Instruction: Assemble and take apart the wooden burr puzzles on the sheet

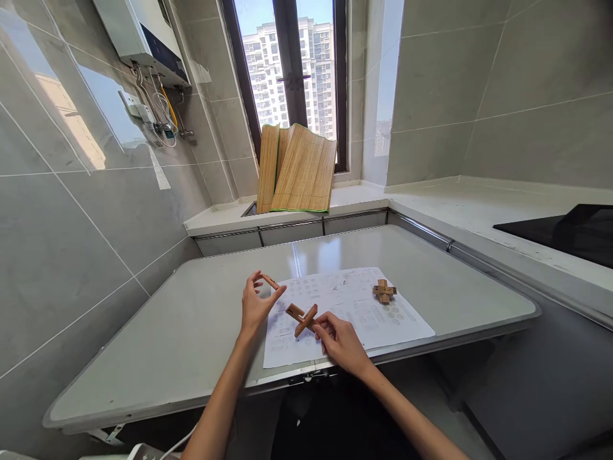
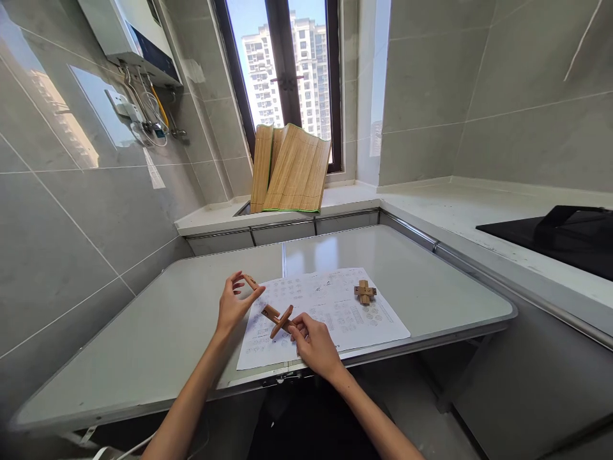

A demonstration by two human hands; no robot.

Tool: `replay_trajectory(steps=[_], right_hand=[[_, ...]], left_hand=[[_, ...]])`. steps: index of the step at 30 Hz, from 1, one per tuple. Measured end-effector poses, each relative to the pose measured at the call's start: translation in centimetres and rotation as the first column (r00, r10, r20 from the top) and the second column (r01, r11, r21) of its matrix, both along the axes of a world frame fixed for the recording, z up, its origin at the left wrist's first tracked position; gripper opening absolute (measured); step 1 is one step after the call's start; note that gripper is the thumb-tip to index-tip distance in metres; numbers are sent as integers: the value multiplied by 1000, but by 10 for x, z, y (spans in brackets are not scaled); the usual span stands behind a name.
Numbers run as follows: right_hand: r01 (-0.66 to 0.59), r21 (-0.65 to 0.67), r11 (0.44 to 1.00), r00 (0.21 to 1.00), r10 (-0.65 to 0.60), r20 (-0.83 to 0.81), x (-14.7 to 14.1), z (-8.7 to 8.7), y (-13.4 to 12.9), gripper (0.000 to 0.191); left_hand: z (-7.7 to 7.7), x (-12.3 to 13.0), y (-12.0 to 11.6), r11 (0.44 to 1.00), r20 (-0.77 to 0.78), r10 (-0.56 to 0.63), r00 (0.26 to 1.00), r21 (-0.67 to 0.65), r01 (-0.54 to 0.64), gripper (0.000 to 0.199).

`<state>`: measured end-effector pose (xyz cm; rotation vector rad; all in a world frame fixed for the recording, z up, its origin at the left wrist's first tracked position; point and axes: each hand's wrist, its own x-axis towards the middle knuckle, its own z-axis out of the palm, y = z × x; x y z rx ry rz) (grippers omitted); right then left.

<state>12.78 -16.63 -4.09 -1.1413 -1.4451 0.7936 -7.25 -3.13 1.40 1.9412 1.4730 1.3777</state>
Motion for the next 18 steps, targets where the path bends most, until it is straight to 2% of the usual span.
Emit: replay_trajectory(steps=[3,7,18], right_hand=[[43,-13,999,999,-44,-25,0,-3,4,33],[86,-20,996,996,-86,-32,0,-9,7,33],[133,-11,991,991,-133,-18,0,-10,5,37]], left_hand=[[-23,-9,21,999,-180,-31,983,-31,26,86],[-43,-9,31,997,-302,-67,951,-51,55,83],[-52,-10,28,996,-433,-88,897,-15,91,78]])
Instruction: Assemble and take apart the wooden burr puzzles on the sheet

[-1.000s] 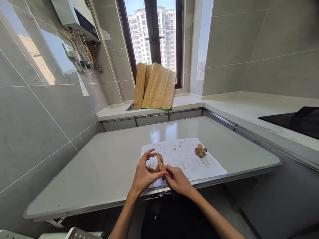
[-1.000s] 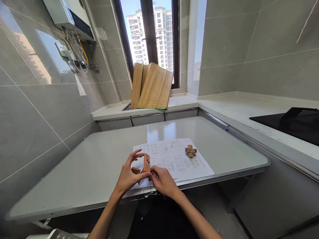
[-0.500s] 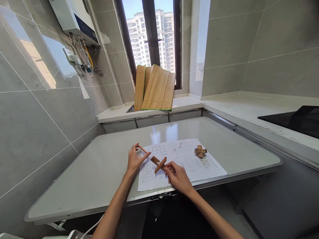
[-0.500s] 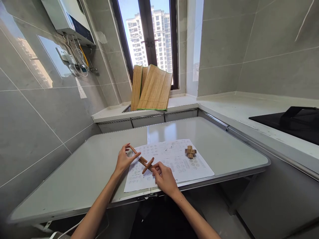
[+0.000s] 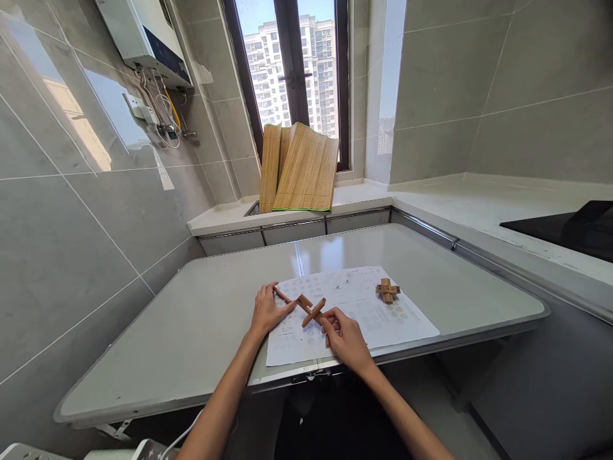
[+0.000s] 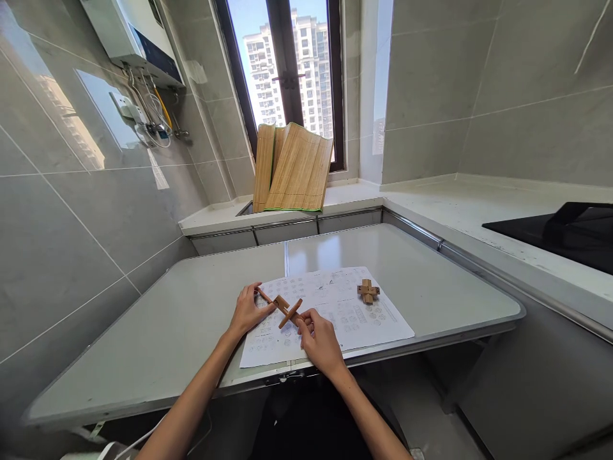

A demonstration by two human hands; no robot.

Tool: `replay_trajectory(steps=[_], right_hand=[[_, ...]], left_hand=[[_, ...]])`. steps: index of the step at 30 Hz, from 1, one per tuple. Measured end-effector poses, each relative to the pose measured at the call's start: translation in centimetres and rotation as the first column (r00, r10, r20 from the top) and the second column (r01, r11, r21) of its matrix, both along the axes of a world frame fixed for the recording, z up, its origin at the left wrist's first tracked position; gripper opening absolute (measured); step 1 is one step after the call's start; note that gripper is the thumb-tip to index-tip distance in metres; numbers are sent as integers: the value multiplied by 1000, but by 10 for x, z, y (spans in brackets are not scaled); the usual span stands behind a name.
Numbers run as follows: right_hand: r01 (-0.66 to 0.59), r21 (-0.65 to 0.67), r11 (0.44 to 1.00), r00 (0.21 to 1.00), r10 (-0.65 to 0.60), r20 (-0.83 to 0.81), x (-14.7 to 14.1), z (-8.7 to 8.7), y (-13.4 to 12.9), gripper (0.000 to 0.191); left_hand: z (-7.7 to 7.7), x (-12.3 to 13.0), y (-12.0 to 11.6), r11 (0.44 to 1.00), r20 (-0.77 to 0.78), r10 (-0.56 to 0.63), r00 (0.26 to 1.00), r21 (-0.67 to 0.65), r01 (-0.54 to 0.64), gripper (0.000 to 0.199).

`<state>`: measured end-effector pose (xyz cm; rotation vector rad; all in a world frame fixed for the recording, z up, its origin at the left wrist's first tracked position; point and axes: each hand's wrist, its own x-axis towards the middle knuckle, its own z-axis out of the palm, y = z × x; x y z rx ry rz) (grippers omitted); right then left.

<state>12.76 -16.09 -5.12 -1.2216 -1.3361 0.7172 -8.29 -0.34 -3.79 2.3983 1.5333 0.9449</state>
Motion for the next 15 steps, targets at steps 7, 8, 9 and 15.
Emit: replay_trajectory(steps=[7,8,9,15], right_hand=[[22,-9,1000,1000,-22,-3,0,-2,1,37],[21,-10,1000,1000,-21,-3,0,-2,1,38],[21,-11,1000,1000,-21,-3,0,-2,1,39],[20,-24,1000,1000,-20,-1,1,-3,1,41]], left_hand=[[3,3,-8,998,-76,7,997,68,-2,70],[3,3,-9,997,-82,11,997,80,-4,69],[4,3,-11,996,-86,14,996,92,-6,68],[3,2,-16,991,-117,43,992,133,-27,66]])
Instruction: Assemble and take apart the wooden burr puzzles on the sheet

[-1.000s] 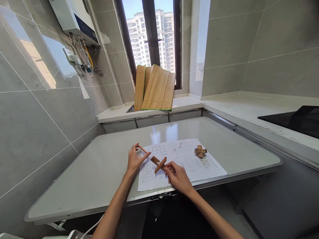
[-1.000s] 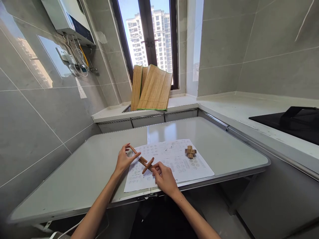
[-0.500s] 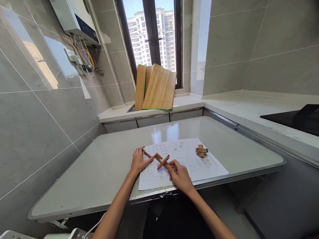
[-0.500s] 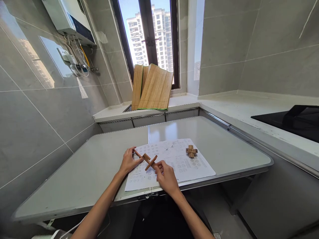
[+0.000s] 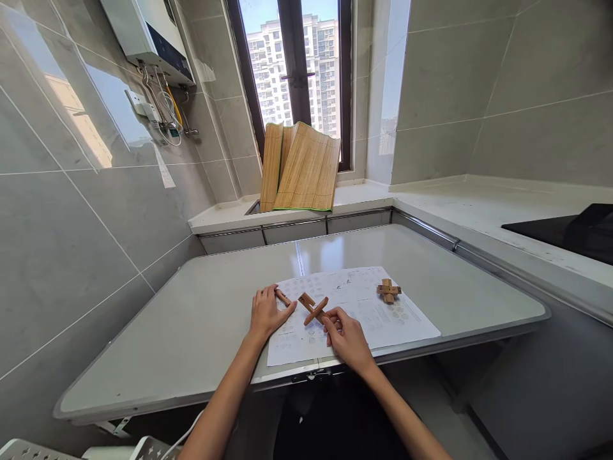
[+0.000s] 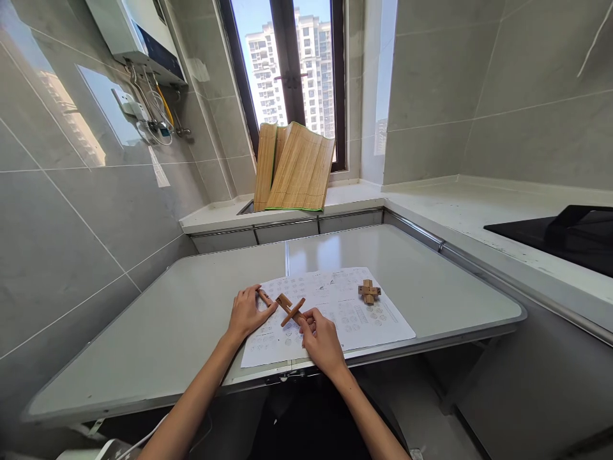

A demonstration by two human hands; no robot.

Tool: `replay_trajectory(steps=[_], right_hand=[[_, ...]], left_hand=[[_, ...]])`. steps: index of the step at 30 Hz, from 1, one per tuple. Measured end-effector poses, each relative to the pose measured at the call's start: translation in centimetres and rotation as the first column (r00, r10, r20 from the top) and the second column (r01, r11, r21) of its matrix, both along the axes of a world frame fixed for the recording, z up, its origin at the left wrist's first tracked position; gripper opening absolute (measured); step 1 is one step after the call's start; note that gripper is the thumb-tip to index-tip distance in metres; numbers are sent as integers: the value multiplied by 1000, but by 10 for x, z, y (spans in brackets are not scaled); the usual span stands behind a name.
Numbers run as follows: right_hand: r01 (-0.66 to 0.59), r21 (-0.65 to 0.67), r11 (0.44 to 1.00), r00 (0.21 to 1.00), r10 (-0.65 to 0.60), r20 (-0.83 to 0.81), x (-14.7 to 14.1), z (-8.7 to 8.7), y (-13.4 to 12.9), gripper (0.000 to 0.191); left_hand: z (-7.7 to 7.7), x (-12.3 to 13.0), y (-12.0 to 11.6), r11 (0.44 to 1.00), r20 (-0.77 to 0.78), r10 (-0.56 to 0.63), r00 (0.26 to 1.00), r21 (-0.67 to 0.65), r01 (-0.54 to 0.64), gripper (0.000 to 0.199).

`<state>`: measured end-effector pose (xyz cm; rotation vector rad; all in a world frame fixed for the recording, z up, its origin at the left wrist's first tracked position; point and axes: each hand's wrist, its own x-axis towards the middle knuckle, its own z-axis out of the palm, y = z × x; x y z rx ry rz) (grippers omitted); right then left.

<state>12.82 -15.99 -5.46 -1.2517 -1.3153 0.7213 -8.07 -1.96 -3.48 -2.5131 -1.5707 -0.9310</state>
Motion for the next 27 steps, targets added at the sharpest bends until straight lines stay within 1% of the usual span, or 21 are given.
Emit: replay_trajectory(steps=[8,11,13,16,17,19,21,22,24,26,27], right_hand=[[29,17,999,1000,-29,-3,-1,2,-2,43],[28,19,999,1000,-28,-2,-1,3,-3,43],[29,16,999,1000,-29,1,-1,4,-4,41],[26,19,999,1000,-26,9,-1,4,-5,38],[24,22,999,1000,-24,11,-1,4,-5,38],[20,28,999,1000,-20,11,-1,4,-4,37],[17,31,999,1000,-17,6,0,4,-4,38],[15,31,999,1000,-15,4,0,3,-4,38],[11,27,1000,1000,-11,5,0,4,-4,38],[8,23,1000,1000,-8,10,0,5,-5,39],[5,23,1000,1000,-5,11,0,6,-5,39]], left_hand=[[-1,2,-3,998,-40,51,998,25,-50,63],[1,3,-4,999,-29,50,998,15,-50,63],[3,3,-5,1000,-5,23,1000,20,-23,62],[8,5,-9,997,104,-73,992,29,70,54],[10,7,-10,993,179,-116,977,-1,118,50],[15,12,-14,967,354,-179,918,-109,231,42],[20,18,-17,903,497,-207,843,-235,360,39],[22,21,-18,856,556,-214,803,-288,428,40],[25,26,-21,724,675,-214,706,-376,579,44],[26,29,-22,565,780,-186,598,-413,714,48],[26,29,-23,496,812,-173,558,-417,762,50]])
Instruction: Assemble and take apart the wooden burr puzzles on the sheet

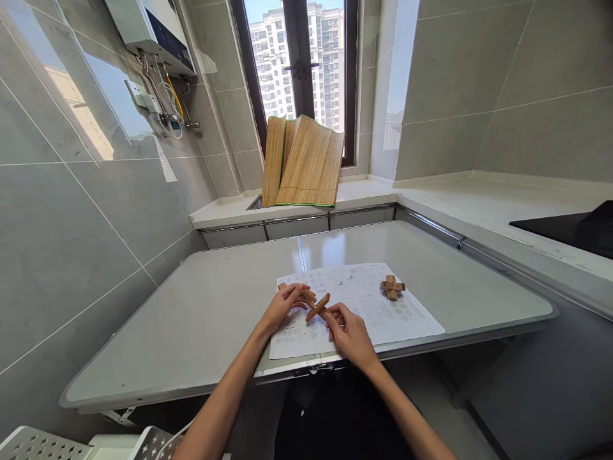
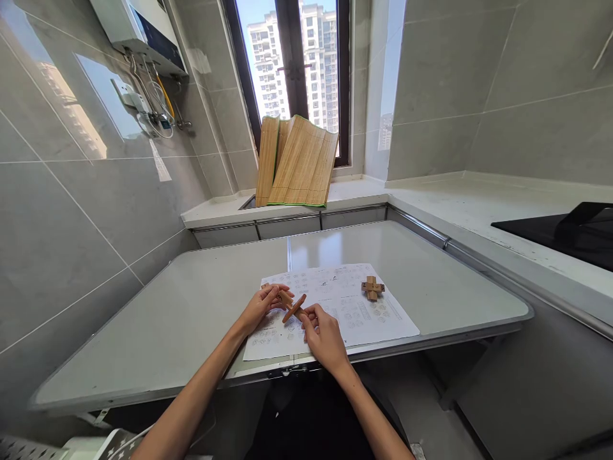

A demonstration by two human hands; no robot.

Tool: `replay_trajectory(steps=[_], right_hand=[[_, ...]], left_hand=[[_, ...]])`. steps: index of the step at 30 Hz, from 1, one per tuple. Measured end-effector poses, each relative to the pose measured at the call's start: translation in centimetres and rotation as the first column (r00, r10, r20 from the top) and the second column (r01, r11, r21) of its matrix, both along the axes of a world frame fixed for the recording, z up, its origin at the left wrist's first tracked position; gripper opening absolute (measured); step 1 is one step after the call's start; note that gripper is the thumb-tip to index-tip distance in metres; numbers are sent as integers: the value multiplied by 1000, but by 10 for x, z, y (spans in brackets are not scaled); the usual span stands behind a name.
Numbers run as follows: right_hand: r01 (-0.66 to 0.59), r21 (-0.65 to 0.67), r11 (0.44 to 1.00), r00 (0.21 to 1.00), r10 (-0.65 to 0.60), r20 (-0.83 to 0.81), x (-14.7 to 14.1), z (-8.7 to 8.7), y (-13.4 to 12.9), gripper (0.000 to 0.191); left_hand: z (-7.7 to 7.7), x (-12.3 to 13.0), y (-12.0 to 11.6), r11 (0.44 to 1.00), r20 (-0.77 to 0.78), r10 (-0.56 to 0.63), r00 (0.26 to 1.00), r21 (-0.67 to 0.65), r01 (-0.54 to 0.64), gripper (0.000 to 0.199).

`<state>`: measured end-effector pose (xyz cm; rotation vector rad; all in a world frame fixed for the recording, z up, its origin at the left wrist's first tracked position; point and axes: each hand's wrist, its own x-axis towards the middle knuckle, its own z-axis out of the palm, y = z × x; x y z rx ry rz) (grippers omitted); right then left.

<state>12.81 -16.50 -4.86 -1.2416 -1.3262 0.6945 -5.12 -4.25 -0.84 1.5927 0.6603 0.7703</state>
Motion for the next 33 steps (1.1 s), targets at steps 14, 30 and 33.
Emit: replay_trajectory(steps=[14,30,33], right_hand=[[-67,10,998,998,67,-20,1,6,-5,30],[-69,19,997,997,69,-28,1,6,-5,25],[-67,12,998,998,67,-19,1,5,-5,27]], left_hand=[[-5,0,-3,894,110,-270,957,-340,291,68],[-1,-2,-5,845,182,-300,936,-405,349,66],[1,-2,-6,867,191,-256,948,-388,312,58]])
